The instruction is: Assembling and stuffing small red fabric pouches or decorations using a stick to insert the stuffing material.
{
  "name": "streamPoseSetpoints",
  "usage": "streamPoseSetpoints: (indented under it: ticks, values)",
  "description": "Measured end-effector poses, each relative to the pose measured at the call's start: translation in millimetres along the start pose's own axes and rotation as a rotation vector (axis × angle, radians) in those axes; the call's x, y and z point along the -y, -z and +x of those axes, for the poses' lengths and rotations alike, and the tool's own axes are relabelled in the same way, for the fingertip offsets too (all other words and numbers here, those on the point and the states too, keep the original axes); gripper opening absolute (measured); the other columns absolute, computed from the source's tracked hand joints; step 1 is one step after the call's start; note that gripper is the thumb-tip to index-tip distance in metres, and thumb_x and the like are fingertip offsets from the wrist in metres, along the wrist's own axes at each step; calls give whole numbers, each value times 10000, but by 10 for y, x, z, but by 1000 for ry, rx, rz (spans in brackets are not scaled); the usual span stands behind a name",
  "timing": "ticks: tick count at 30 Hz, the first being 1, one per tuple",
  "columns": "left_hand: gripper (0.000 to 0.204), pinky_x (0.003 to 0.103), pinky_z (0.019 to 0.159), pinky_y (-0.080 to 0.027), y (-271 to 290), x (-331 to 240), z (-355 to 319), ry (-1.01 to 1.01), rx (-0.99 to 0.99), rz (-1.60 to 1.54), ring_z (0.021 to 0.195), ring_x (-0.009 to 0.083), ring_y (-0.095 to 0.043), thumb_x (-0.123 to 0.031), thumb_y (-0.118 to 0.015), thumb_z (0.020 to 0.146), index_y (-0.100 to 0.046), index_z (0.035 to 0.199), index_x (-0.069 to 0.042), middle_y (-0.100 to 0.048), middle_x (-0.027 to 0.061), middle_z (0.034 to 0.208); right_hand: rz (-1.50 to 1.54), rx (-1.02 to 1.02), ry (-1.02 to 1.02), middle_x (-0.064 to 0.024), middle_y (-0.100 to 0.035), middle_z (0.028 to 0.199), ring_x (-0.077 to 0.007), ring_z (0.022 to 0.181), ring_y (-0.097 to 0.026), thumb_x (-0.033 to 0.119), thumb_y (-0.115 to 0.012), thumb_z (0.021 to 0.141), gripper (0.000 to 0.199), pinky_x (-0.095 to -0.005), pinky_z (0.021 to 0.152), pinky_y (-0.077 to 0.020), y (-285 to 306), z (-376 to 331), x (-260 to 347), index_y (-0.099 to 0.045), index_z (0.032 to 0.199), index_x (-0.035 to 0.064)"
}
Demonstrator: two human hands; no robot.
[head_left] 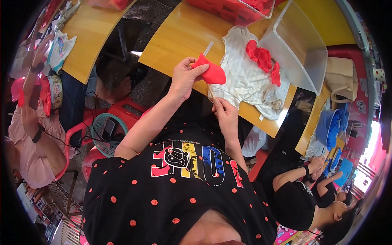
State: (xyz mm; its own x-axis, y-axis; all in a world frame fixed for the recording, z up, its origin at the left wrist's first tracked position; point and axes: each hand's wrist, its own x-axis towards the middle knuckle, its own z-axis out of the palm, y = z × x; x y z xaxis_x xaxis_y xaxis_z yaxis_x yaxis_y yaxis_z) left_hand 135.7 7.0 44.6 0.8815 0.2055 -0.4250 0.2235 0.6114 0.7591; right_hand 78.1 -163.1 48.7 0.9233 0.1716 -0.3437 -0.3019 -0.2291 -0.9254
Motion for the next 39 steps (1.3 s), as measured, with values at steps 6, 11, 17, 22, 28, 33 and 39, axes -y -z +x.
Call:
streamPoseSetpoints:
  ticks: [6, 11, 17, 22, 28, 33, 39]
  values:
    - [181, 251, 677, -537, 69, -14, 17, -57, 115, 250, 742, 122, -633, -62, -718, 772, -593, 889, -3, -642, 82, 816, -492, -171, 432, -80, -580, 702, -146, 616, -545, 86, -596, 868, 161, -260, 581, -427, 82, 41, 65, -637, 974, -29]
    - [156, 269, 707, -546, 28, -45, -12, 53, 126, 164, 774, 141, -641, -75, -699, 796, -610, 902, -2, -646, 87, 842, -443, -227, 413, -140, -607, 778, -240, 677, -590, 76, -617, 845, 146, -314, 614, -451, 36, 91, 58, -641, 958, -13]
    - [226, 297, 754, -541, 66, -19, -49, 167, 157, -105, 799, 152, -649, -180, -634, 868, -635, 1014, -7, -660, 80, 913, -357, -249, 409, -144, -601, 779, -262, 680, -587, 70, -614, 849, 147, -317, 623, -456, 48, 84, 67, -636, 958, -27]
    - [228, 291, 737, -534, 82, -1, -36, 168, 110, 17, 781, 150, -651, -195, -629, 874, -648, 999, -6, -668, 85, 907, -597, -343, 539, -139, -614, 797, -278, 685, -603, 56, -635, 821, 134, -328, 612, -464, 75, 60, 139, -650, 940, -4]
    - [224, 280, 724, -529, 108, -14, -22, 193, 139, 81, 776, 148, -651, -198, -638, 869, -657, 975, -2, -671, 82, 896, -638, -372, 617, -131, -616, 791, -260, 695, -611, 38, -648, 805, 125, -321, 620, -466, 78, 93, 134, -649, 923, -5]
    - [215, 272, 714, -529, 141, -78, -26, 255, 199, 122, 770, 147, -648, -194, -641, 865, -661, 963, -3, -670, 83, 882, -684, -359, 675, -129, -617, 780, -268, 683, -609, 43, -652, 802, 122, -322, 614, -466, 76, 112, 89, -646, 917, 1]
    - [211, 262, 698, -530, 185, -89, 8, 265, 167, 161, 761, 145, -646, -181, -648, 857, -658, 961, 2, -666, 84, 869, -755, -336, 672, -117, -623, 781, -262, 684, -615, 57, -648, 809, 119, -323, 606, -466, 94, 88, 171, -651, 917, 8]
